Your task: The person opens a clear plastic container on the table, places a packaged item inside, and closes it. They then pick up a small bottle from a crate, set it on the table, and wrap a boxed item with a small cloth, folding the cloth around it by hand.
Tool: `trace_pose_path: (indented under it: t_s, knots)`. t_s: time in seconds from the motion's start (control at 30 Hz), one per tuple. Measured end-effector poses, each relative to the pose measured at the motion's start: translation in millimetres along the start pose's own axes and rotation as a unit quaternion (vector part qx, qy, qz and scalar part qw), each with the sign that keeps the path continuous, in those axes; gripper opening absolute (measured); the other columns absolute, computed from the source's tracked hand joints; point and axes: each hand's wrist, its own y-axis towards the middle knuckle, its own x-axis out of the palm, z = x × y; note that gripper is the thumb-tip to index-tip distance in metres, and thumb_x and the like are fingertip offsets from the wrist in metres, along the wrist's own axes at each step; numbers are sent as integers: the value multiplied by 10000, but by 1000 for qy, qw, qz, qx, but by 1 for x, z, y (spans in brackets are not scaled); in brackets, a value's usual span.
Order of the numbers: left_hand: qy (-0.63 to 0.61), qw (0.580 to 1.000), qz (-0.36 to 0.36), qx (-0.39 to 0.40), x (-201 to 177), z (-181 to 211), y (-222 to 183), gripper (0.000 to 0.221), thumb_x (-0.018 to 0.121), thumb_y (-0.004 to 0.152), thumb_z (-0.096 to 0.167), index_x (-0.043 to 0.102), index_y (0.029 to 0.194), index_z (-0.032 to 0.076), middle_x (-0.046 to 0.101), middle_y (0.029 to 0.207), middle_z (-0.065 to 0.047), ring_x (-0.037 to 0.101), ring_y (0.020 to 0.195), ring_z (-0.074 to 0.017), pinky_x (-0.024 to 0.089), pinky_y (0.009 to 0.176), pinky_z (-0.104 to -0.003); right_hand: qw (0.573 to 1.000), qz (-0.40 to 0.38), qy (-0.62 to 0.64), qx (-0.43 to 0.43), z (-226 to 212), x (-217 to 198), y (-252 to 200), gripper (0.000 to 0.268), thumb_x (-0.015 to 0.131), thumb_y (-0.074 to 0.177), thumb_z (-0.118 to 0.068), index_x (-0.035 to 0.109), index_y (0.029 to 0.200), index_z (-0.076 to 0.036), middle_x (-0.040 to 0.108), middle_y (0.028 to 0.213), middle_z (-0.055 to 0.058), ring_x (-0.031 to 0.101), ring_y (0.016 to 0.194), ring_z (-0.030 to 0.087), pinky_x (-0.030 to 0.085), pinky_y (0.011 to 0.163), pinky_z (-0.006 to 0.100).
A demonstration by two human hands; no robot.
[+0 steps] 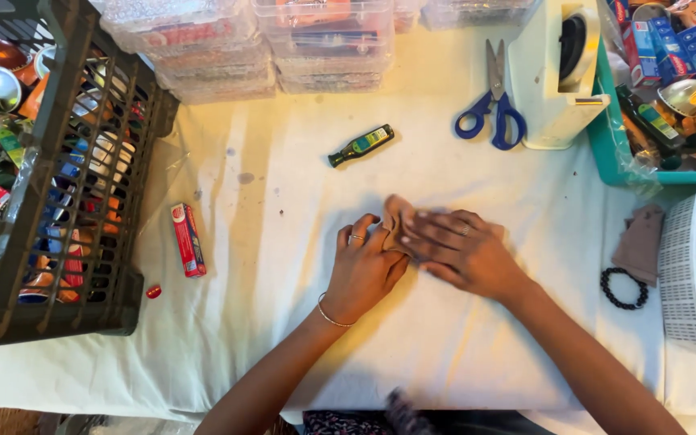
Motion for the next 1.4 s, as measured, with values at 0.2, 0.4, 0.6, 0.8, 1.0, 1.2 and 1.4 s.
trace_pose_path:
  t_s: [0.2,0.4,0.6,0.8,1.0,1.2,1.4]
  knots:
    - [28,1000,11,-5,6,0,-3,164,767,863,334,802,902,179,603,1320,-70,448,1296,-310,360,1014,-519,989,-122,-86,-16,-2,3,6,558,589,929,-341,552,1422,-81,503,1516,108,458,1394,281,338,1124,448]
    - [46,999,16,-16,-3,1,-1,188,780,855,379,812,938,213,599,1286,-43,450,1258,-305,364,990,-504,991,-125,-53,-12,22,-11,-6,506,589,953,-251,554,1429,-81,535,1510,68,486,1400,253,375,1136,402]
    - [43,998,27,-24,-5,2,0,196,791,851,394,795,966,236,600,1246,-3,463,1229,-276,378,987,-490,993,-108,31,17,36,-29,-10,503,626,899,-175,598,1390,-70,603,1446,68,533,1365,258,411,1119,398]
    - [27,999,44,-8,-1,0,-3,245,787,866,351,789,1079,231,594,1225,22,481,1214,-241,402,978,-449,980,-53,28,188,47,-21,-30,380,618,929,-155,684,1302,-117,709,1297,66,646,1137,283,504,1017,393]
    - [23,998,57,11,3,-1,-3,222,773,874,282,789,1082,204,601,1226,37,496,1224,-219,427,960,-424,938,-12,140,315,9,-22,-9,384,605,981,-215,698,1345,-134,750,1245,63,653,903,316,538,832,409]
    - [-7,998,65,12,6,-2,-4,119,764,860,212,740,944,131,629,1235,-2,530,1231,-244,452,978,-428,999,-40,-19,15,9,-11,-3,405,684,860,-221,704,1243,-91,687,1322,95,631,1205,271,469,968,413]
    - [-150,983,103,1,8,-6,-2,146,692,943,121,651,1076,78,674,1081,-66,638,1075,-285,493,943,-420,984,-11,76,159,30,-1,-28,320,711,876,-106,739,1194,-94,746,1125,69,679,978,217,533,853,322]
